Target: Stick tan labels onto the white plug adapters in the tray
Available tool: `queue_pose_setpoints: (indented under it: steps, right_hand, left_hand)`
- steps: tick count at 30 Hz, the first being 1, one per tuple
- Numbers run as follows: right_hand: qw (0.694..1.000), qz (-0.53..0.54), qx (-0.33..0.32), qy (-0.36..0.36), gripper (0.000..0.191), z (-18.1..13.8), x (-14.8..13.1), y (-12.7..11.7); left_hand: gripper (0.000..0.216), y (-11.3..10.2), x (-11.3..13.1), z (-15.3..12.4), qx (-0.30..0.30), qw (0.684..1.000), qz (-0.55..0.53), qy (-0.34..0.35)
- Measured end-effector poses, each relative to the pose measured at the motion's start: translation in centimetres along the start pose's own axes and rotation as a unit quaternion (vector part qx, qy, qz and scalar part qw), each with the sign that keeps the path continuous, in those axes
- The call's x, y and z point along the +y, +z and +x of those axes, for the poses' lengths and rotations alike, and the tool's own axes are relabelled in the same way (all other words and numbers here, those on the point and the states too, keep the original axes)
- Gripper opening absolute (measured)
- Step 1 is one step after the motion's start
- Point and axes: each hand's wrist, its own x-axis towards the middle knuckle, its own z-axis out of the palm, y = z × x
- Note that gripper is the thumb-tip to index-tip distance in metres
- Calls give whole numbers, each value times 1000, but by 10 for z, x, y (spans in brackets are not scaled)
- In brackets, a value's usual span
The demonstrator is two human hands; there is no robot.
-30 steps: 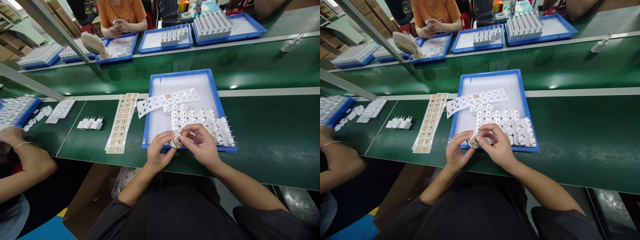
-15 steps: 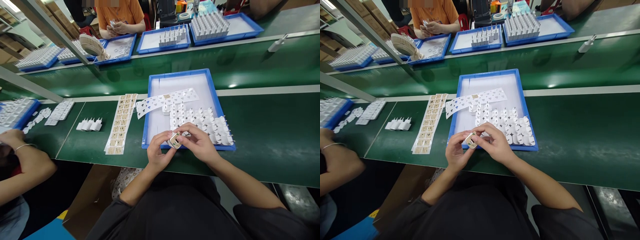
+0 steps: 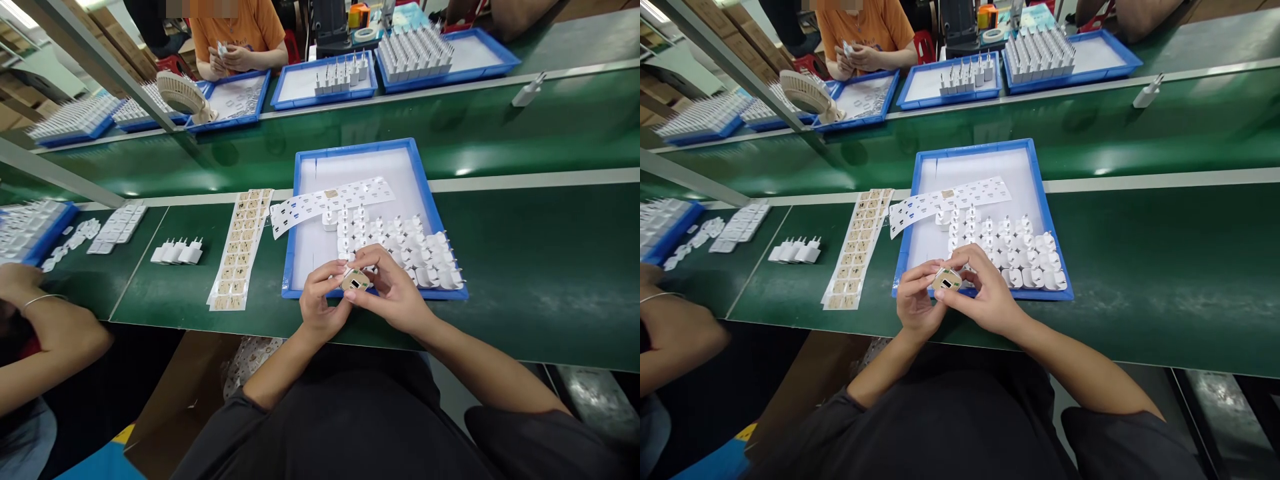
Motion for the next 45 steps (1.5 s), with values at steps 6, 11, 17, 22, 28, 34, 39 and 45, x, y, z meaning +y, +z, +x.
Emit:
queue_pose_setpoints:
  steps: [6,11,17,22,28,34,39,45]
  right_hand:
    - [999,33,24,0,7,1,0,0]
    - [998,54,29,8,14,1,3,0]
    - [997,60,40,11,10,0,4,4]
    - [996,82,43,16,5,1,5,4]
    - [996,89,13,18,22,2,6,-3]
    - [995,80,-25,44,26,3,1,-6]
    - [998,57,-31,28,32,2,-2,-1]
    - [999,26,-14,18,30,-1,1,4]
  left_hand:
    - [47,0,0,-1,-5,999,37,29]
    - [43,0,-1,1,0,997,69,44]
    - [36,-1,-1,0,7,985,137,107]
    - [39,0,-2,-2,7,984,136,118]
    - [44,1,2,0,16,994,90,65]
    - [44,2,7,4,37,998,14,-47]
    - [40,2,5,4,36,998,-8,-43]
    - [43,0,1,-3,24,999,36,-15]
